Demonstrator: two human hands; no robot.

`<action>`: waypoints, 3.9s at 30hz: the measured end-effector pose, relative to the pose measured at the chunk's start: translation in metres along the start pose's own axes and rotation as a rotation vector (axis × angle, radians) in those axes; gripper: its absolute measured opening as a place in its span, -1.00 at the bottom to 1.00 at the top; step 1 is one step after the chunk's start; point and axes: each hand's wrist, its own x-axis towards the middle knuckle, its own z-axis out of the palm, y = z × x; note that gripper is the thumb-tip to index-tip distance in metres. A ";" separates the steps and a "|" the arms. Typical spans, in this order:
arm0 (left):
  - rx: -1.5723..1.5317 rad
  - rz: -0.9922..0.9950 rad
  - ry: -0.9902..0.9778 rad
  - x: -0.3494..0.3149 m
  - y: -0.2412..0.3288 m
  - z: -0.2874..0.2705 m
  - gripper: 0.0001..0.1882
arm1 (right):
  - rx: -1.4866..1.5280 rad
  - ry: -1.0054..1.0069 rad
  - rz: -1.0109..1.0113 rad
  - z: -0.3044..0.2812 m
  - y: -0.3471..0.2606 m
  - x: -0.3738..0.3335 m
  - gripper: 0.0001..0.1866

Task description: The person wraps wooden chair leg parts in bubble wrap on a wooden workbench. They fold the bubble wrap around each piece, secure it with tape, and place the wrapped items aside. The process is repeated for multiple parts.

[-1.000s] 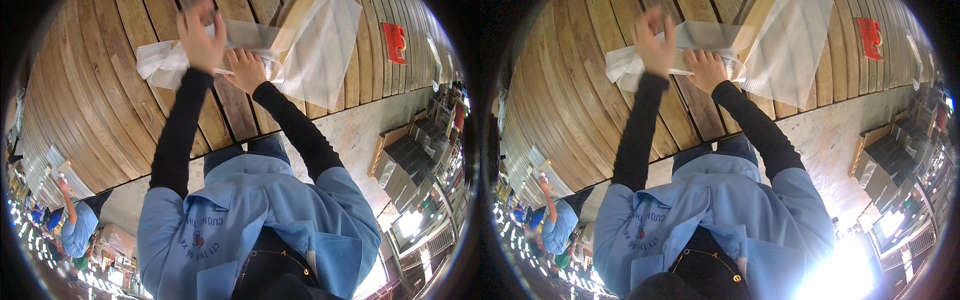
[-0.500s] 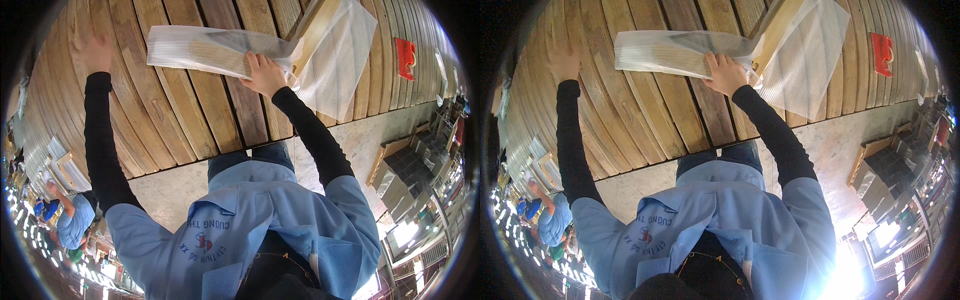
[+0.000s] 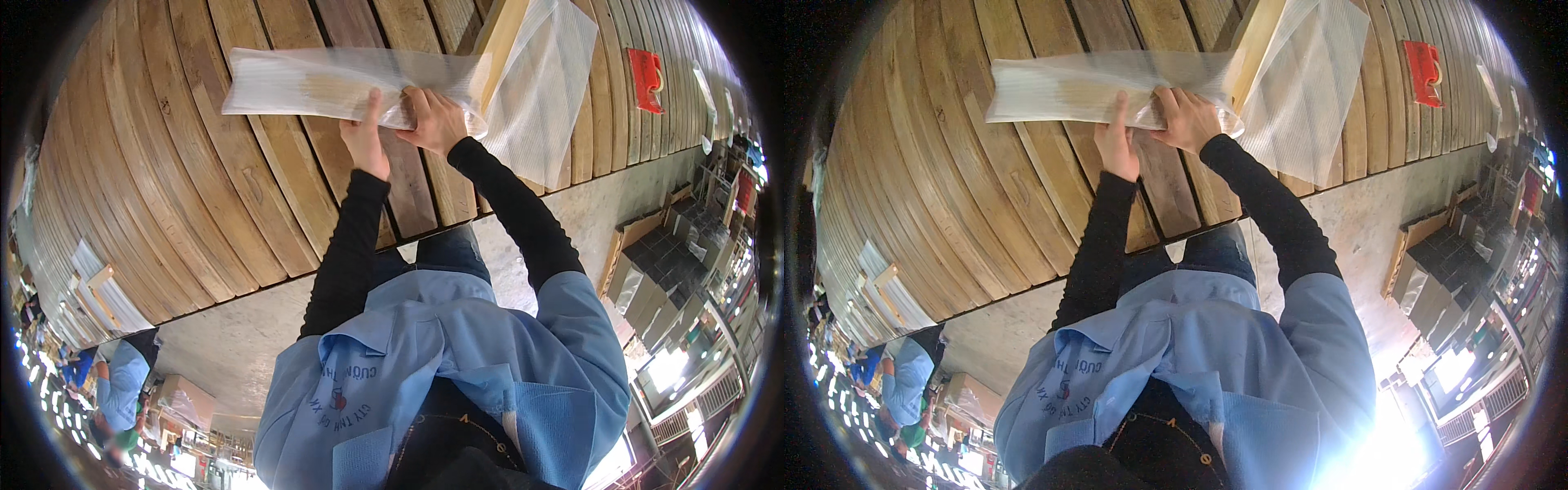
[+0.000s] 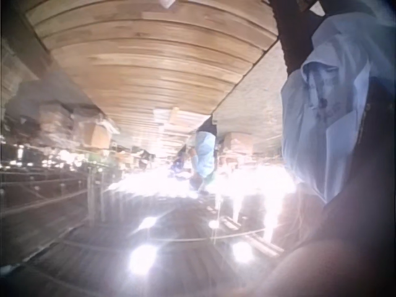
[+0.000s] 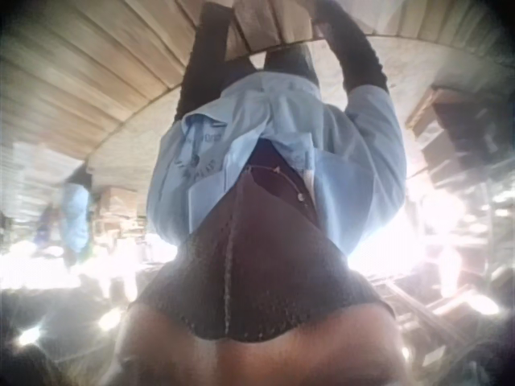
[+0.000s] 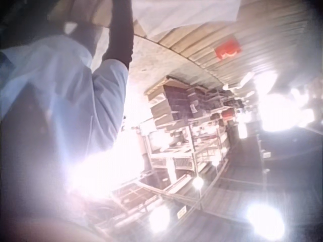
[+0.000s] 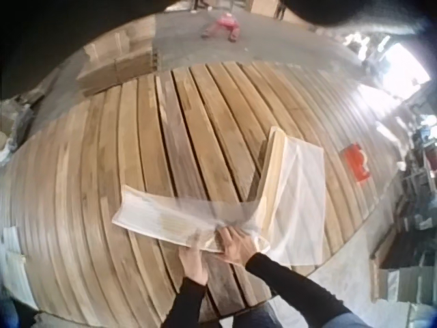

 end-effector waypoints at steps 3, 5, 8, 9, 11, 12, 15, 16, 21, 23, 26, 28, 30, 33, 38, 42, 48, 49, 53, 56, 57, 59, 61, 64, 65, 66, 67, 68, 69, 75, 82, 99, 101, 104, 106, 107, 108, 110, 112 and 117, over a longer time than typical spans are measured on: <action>0.004 0.142 0.055 -0.020 0.009 0.031 -0.32 | 0.120 0.048 0.033 -0.018 0.005 -0.010 -0.15; 0.086 0.276 0.045 -0.052 0.015 0.057 -0.34 | 0.257 0.061 0.029 -0.042 0.009 -0.013 -0.13; 0.278 0.411 0.064 -0.103 -0.001 0.075 -0.28 | 0.553 -0.081 -0.029 -0.075 0.032 -0.033 -0.01; 0.350 0.457 0.057 -0.116 -0.008 0.084 -0.26 | 0.639 -0.181 -0.095 -0.085 0.048 -0.032 0.01; 0.523 0.576 0.076 -0.141 -0.033 0.093 -0.21 | 0.808 -0.389 -0.219 -0.105 0.076 -0.031 0.06; 0.616 0.614 0.077 -0.153 -0.046 0.096 -0.20 | 0.790 -0.475 -0.309 -0.113 0.087 -0.025 0.10; 0.764 0.517 -0.035 -0.184 -0.077 0.102 -0.18 | 0.736 -0.629 -0.608 -0.117 0.115 -0.010 0.06; 0.828 0.443 -0.100 -0.191 -0.082 0.100 -0.19 | 0.733 -0.725 -0.599 -0.124 0.122 -0.009 -0.05; 1.519 0.643 -0.525 -0.168 -0.085 0.078 -0.30 | 0.689 -0.927 -0.705 -0.127 0.140 -0.003 -0.17; 1.586 0.605 -0.639 -0.151 -0.082 0.082 -0.31 | 0.683 -0.957 -0.737 -0.129 0.137 -0.003 -0.17; 1.628 0.579 -0.718 -0.137 -0.087 0.086 -0.33 | 0.712 -0.972 -0.788 -0.126 0.141 0.003 -0.15; 1.628 0.588 -0.708 -0.138 -0.093 0.093 -0.33 | 0.793 -0.918 -0.864 -0.108 0.154 0.003 -0.12; 1.627 0.582 -0.645 -0.150 -0.093 0.092 -0.34 | 0.745 -0.867 -0.908 -0.096 0.159 0.005 -0.07; 1.587 0.578 -0.517 -0.165 -0.095 0.087 -0.36 | 0.660 -1.093 -0.932 -0.089 0.161 0.028 -0.13; 1.365 0.518 -0.189 -0.199 -0.109 0.078 -0.38 | 0.712 -2.062 -0.090 -0.033 0.117 0.087 -0.42; 1.178 0.460 -0.004 -0.208 -0.119 0.082 -0.39 | 0.082 -1.568 -0.584 -0.009 0.067 0.059 -0.37; 1.007 0.427 0.153 -0.205 -0.132 0.089 -0.42 | 0.590 -0.975 -0.464 0.006 0.108 0.030 -0.56; 0.992 0.423 0.173 -0.202 -0.134 0.087 -0.42 | 0.812 -0.687 -0.237 0.000 0.126 0.028 -0.65; 0.973 0.485 0.299 -0.184 -0.124 0.084 -0.43 | 0.751 0.522 0.425 -0.157 0.254 0.014 -0.76; 1.040 0.780 0.331 -0.158 -0.098 0.076 -0.40 | 0.357 1.287 0.501 -0.244 0.449 -0.048 -0.78; 0.961 0.780 0.327 -0.152 -0.093 0.083 -0.39 | 0.050 1.380 0.564 -0.280 0.504 -0.070 -0.76; 0.819 0.772 0.332 -0.144 -0.081 0.097 -0.36 | -0.559 1.192 0.846 -0.329 0.587 -0.117 -0.71; 0.861 0.771 0.358 -0.146 -0.080 0.086 -0.35 | -0.396 0.796 1.081 -0.351 0.629 -0.136 -0.49; 0.866 0.711 0.348 -0.143 -0.087 0.071 -0.35 | -0.199 0.277 1.135 -0.413 0.747 -0.178 -0.14; 0.906 0.710 0.363 -0.148 -0.088 0.071 -0.36 | -0.151 0.256 1.153 -0.402 0.749 -0.164 -0.16; 0.926 0.697 0.384 -0.152 -0.087 0.076 -0.36 | -0.095 0.234 1.190 -0.389 0.736 -0.160 -0.18; 0.938 0.677 0.400 -0.156 -0.086 0.078 -0.37 | -0.051 0.214 1.226 -0.381 0.725 -0.159 -0.20; 0.926 0.641 0.386 -0.153 -0.085 0.079 -0.37 | -0.127 0.299 1.162 -0.387 0.733 -0.177 -0.19; 0.930 0.643 0.377 -0.154 -0.083 0.080 -0.36 | -0.021 0.305 1.136 -0.376 0.724 -0.184 -0.21; 0.942 0.697 0.320 -0.160 -0.078 0.078 -0.34 | 0.897 0.385 1.183 -0.315 0.559 -0.134 -0.47; 0.743 0.703 0.298 -0.154 -0.088 0.112 -0.32 | 1.013 0.687 1.083 -0.314 0.513 -0.122 -0.57; 0.870 0.724 0.266 -0.145 -0.084 0.075 -0.28 | 1.138 1.227 1.231 -0.199 0.469 -0.109 -0.74; 0.826 0.846 0.190 -0.128 -0.088 0.062 -0.25 | 0.790 1.142 0.980 -0.207 0.408 -0.114 -0.69; 0.488 0.693 0.129 -0.144 -0.083 0.096 -0.21 | 0.865 0.844 0.745 -0.208 0.219 -0.113 -0.68; 0.339 0.612 0.107 -0.134 -0.087 0.099 -0.16 | 0.791 0.667 0.442 -0.186 0.116 -0.131 -0.84; 0.207 0.574 0.063 -0.130 -0.090 0.097 -0.13 | 0.496 0.455 0.302 -0.191 0.067 -0.135 -0.94; 0.204 0.614 0.080 -0.125 -0.094 0.099 -0.14 | 0.464 0.416 0.119 -0.186 0.030 -0.137 -0.96; 0.191 0.700 0.133 -0.116 -0.106 0.102 -0.17 | 0.408 0.305 -0.111 -0.173 -0.018 -0.136 -0.96; 0.119 0.691 0.139 -0.120 -0.107 0.103 -0.16 | 0.368 0.167 -0.209 -0.163 -0.058 -0.134 -0.94; -0.049 0.522 0.033 -0.129 -0.124 0.104 -0.25 | 0.139 0.178 0.067 -0.127 -0.061 -0.114 -0.93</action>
